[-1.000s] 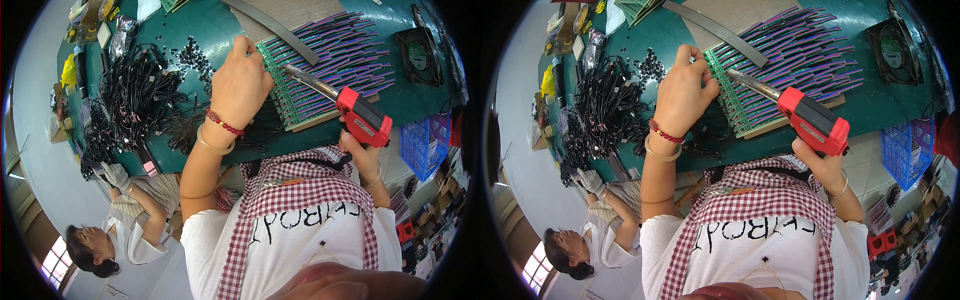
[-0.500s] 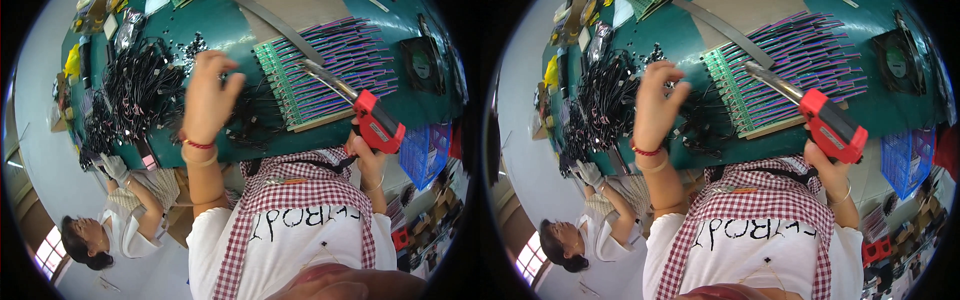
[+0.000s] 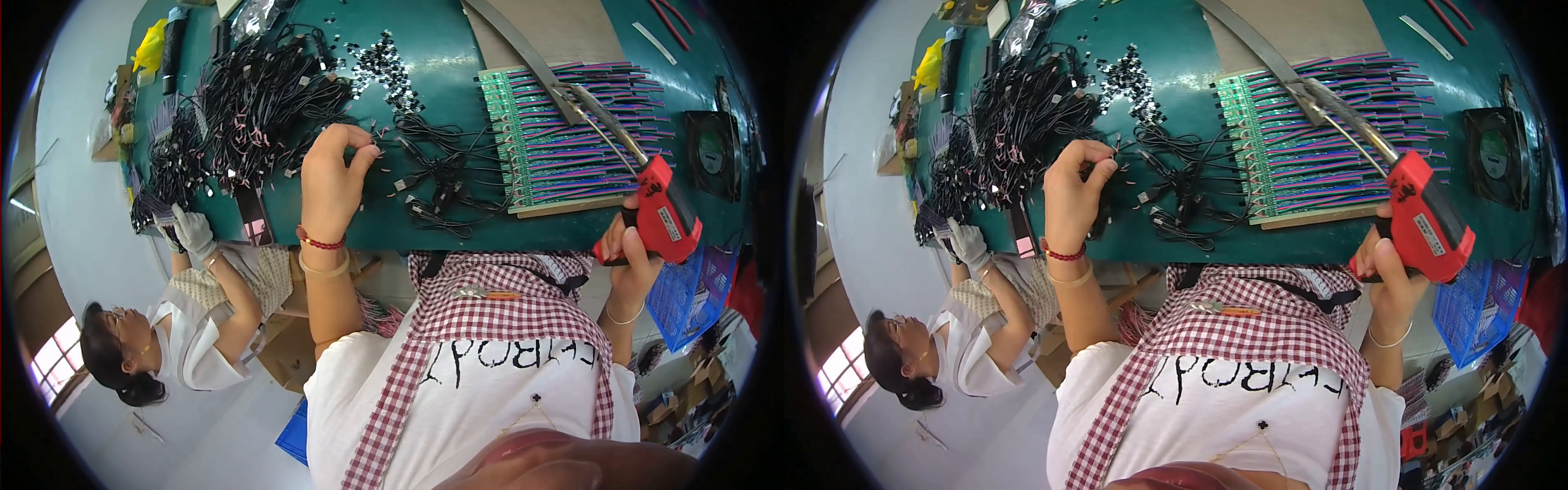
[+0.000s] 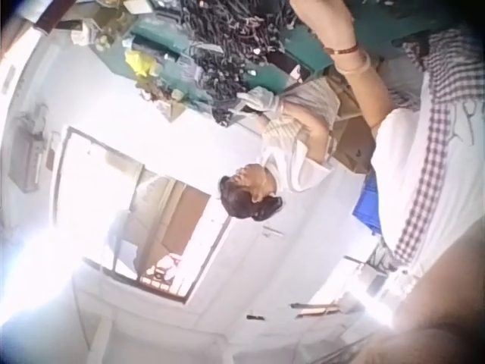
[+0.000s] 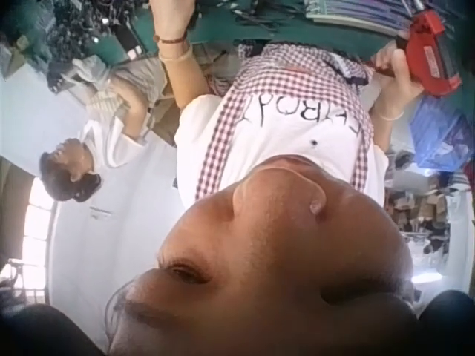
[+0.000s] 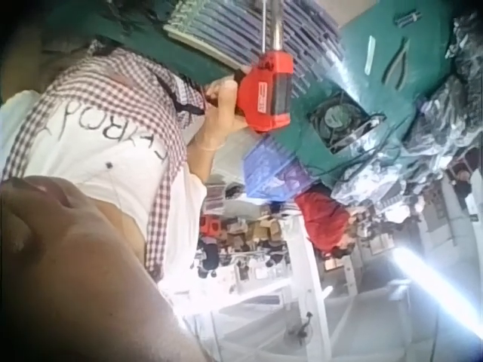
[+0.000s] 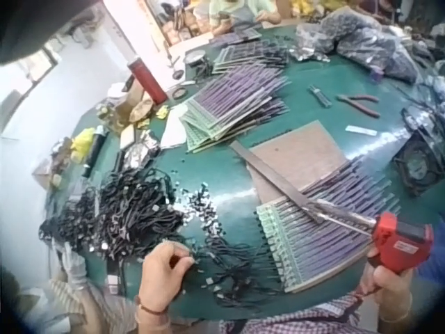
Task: The person fastens an apron buckle around their waist, then solders wires to circuit boards using a soldering gun.
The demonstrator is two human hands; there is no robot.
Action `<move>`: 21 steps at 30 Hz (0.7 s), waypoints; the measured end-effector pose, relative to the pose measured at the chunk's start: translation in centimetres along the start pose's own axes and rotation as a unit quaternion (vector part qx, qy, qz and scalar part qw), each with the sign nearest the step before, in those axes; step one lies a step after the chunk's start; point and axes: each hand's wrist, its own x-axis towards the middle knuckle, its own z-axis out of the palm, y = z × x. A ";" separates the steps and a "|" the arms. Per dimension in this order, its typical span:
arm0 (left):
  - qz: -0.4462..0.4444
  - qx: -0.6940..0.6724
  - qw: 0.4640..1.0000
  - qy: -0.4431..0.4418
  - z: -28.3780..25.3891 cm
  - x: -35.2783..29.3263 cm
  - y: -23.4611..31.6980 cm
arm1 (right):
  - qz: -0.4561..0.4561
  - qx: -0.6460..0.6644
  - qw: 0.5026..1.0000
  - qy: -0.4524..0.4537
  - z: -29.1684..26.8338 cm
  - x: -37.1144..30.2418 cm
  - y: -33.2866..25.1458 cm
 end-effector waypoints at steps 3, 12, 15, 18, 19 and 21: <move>-0.025 -0.120 0.992 0.017 -0.5 0.6 -0.4 | 0.002 0.002 1.000 0.004 0.3 0.4 -0.3; -0.044 -0.288 0.953 0.082 0.3 2.5 2.4 | 0.001 0.035 0.999 -0.013 2.9 1.2 -1.4; -0.009 -0.315 0.949 0.013 0.7 1.8 5.9 | 0.004 0.044 0.999 -0.005 4.0 1.7 -2.0; 0.093 -0.302 0.949 -0.008 1.7 1.9 9.5 | 0.008 -0.036 0.999 -0.024 5.1 2.7 -2.0; 0.126 -0.270 0.954 -0.001 2.0 1.9 10.5 | -0.014 -0.045 0.998 -0.048 5.5 3.3 -1.8; 0.165 -0.247 0.955 -0.002 2.5 1.9 12.1 | -0.060 -0.086 0.992 -0.069 6.2 3.9 -1.4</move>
